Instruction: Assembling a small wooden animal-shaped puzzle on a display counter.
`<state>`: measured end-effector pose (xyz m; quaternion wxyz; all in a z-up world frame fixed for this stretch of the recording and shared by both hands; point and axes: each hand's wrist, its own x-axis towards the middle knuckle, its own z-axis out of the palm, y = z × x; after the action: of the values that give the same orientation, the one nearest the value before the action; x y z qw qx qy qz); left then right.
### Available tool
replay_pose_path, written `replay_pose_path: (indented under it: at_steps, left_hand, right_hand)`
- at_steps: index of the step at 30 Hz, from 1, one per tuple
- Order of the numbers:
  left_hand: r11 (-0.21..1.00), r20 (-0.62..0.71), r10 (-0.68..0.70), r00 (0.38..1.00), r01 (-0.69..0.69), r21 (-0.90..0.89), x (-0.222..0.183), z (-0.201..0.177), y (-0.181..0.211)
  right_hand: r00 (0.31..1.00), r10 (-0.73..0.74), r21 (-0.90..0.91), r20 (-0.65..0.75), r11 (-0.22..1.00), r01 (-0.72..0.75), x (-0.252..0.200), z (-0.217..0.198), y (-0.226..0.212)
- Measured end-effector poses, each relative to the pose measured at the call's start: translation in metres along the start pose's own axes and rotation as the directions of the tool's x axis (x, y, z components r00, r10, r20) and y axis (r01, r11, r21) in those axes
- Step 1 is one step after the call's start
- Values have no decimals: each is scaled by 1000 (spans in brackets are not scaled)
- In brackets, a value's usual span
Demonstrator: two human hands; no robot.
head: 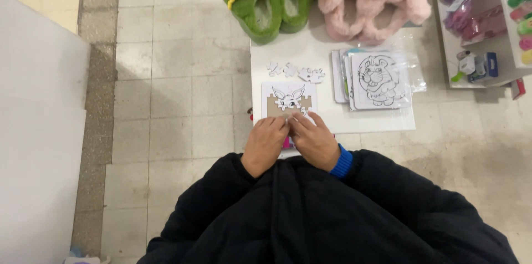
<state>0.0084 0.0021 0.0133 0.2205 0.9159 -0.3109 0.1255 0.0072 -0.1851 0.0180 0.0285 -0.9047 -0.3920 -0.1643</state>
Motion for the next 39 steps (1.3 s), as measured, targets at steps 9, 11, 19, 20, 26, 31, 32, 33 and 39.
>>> replay_pose_path:
  at_steps: [9,11,19,20,26,31,32,33,39]
  left_hand:
    - [988,10,12,1000,-13,154,-2,4,0]
    - [983,27,12,1000,-16,183,-6,16,-1]
    - [962,93,27,995,-51,269,-4,12,3]
    - [956,107,13,994,-44,290,-2,11,4]
    - [937,138,-45,989,-6,349,-7,12,13]
    - [955,-14,6,1000,-1,296,-12,14,15]
    - [934,1,-4,1000,3,356,-14,17,18]
    - [909,13,-12,1000,6,416,-13,20,19]
    - [902,-11,20,1000,-13,431,-15,12,25]
  right_hand:
    - [992,14,197,129,980,-39,9,-9,8]
    - [987,12,173,159,984,-40,-2,6,8]
    - [978,84,156,193,981,-115,-26,18,1]
    - [978,77,149,196,983,-107,-25,13,3]
    - [959,88,113,268,986,-122,-34,-9,-1]
    - [928,93,207,361,962,-177,-29,-29,14]
    - [927,99,233,361,953,-193,-30,-31,17]
    - [927,106,258,358,944,-208,-29,-32,21]
    - [901,208,305,381,892,-335,-27,-30,24]
